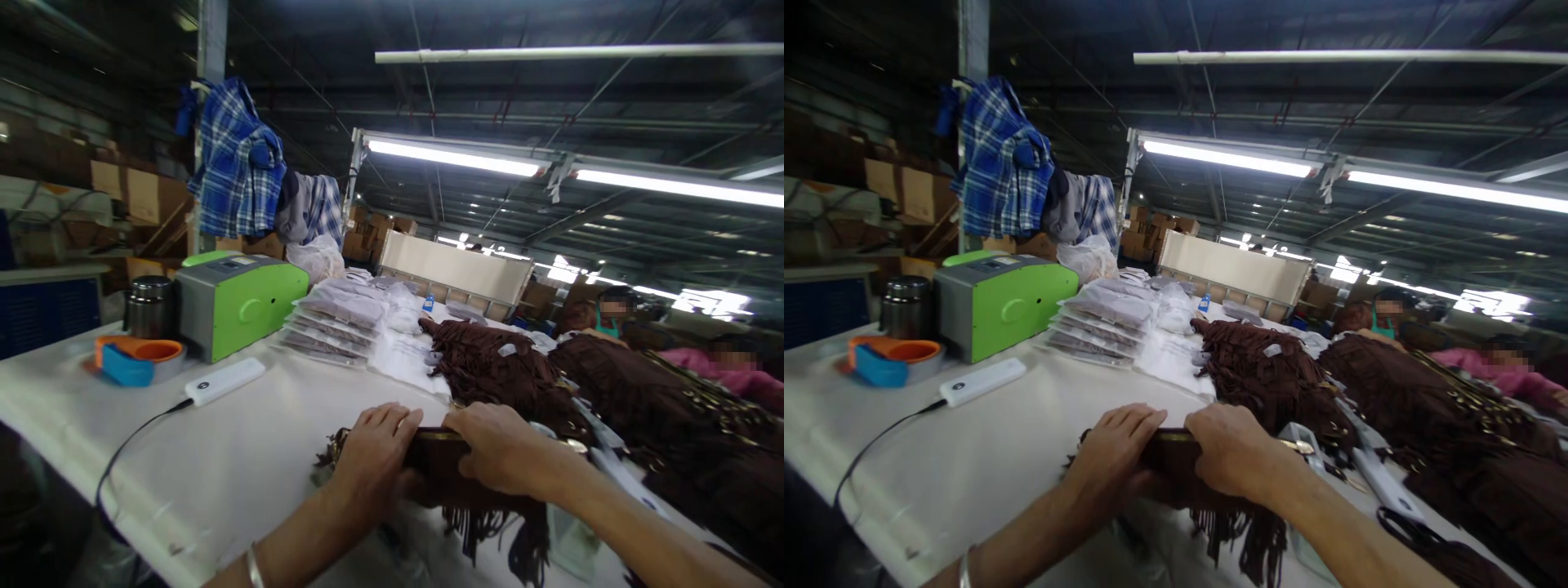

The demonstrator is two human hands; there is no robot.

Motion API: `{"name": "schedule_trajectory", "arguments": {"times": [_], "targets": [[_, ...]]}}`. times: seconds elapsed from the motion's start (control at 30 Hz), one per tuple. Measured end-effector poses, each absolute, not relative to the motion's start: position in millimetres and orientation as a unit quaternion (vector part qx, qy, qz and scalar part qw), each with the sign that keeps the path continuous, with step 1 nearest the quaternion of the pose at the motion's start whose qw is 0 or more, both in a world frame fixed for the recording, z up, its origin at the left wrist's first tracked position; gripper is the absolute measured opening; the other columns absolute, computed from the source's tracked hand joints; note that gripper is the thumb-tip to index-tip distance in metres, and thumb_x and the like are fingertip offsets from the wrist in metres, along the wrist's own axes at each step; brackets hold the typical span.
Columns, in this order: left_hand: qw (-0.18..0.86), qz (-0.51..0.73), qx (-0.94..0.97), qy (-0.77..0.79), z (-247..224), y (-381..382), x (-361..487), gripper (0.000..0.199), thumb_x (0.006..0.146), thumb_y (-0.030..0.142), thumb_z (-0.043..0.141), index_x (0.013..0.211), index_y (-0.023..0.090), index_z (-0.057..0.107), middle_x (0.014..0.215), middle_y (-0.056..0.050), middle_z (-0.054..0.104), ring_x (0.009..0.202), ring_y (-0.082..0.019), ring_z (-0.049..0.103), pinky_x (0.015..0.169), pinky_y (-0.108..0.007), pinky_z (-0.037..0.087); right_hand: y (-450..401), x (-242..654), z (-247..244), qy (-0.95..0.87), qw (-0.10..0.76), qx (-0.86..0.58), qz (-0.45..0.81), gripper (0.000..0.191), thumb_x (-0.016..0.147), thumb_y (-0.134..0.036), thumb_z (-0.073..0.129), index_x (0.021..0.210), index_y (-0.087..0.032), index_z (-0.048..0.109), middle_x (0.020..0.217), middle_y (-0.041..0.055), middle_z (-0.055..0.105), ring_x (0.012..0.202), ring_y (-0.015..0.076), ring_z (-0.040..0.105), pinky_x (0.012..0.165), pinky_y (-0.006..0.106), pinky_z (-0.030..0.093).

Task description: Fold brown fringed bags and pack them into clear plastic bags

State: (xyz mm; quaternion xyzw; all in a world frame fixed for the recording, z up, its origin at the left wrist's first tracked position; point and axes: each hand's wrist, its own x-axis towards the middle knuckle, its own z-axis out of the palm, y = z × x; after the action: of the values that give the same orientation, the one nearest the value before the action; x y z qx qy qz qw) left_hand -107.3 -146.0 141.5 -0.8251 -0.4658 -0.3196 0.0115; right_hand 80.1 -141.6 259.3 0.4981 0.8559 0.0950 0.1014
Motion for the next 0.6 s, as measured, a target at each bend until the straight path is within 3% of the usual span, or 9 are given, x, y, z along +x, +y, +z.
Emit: {"name": "schedule_trajectory", "arguments": {"times": [0.1, 0.27, 0.47, 0.6], "targets": [[-0.091, -0.223, -0.826, -0.509, 149, -129, -116, 0.034, 0.076, 0.034, 0.070, 0.109, 0.028, 0.063, 0.102, -0.002, 0.071, 0.093, -0.026, 0.066, 0.079, -0.033, 0.050, -149, 72, 285, 0.854, 0.163, 0.487, 0.081, 0.036, 0.068, -0.018, 0.062, 0.103, -0.018, 0.072, 0.101, 0.0139, 0.072, 0.089, 0.0311, 0.068, 0.069, 0.034, 0.048], [-0.139, -0.158, -0.832, -0.514, 147, -116, -139, 0.013, 0.071, 0.023, 0.063, 0.083, 0.026, 0.066, 0.089, -0.001, 0.072, 0.088, -0.026, 0.066, 0.068, -0.029, 0.044, -147, 70, 319, 0.855, 0.218, 0.468, 0.046, 0.036, 0.064, -0.024, 0.071, 0.099, -0.016, 0.074, 0.099, 0.0117, 0.072, 0.089, 0.0301, 0.067, 0.067, 0.032, 0.046], [-0.216, -0.157, -0.825, -0.498, 141, -101, -161, 0.012, 0.067, 0.021, 0.063, 0.079, 0.022, 0.066, 0.071, 0.003, 0.069, 0.067, -0.018, 0.065, 0.052, -0.021, 0.040, -134, 83, 328, 0.836, 0.230, 0.476, -0.148, 0.035, 0.062, -0.028, 0.073, 0.095, -0.018, 0.074, 0.082, 0.0009, 0.073, 0.073, 0.0202, 0.066, 0.053, 0.023, 0.041], [-0.200, -0.197, -0.832, -0.478, 156, -75, -177, 0.021, 0.071, 0.014, 0.057, 0.090, 0.017, 0.065, 0.079, 0.001, 0.071, 0.074, -0.017, 0.066, 0.057, -0.020, 0.046, -106, 102, 314, 0.840, 0.173, 0.487, -0.168, 0.032, 0.061, -0.029, 0.072, 0.091, -0.018, 0.072, 0.080, -0.0008, 0.072, 0.072, 0.0191, 0.065, 0.052, 0.022, 0.040]]}}
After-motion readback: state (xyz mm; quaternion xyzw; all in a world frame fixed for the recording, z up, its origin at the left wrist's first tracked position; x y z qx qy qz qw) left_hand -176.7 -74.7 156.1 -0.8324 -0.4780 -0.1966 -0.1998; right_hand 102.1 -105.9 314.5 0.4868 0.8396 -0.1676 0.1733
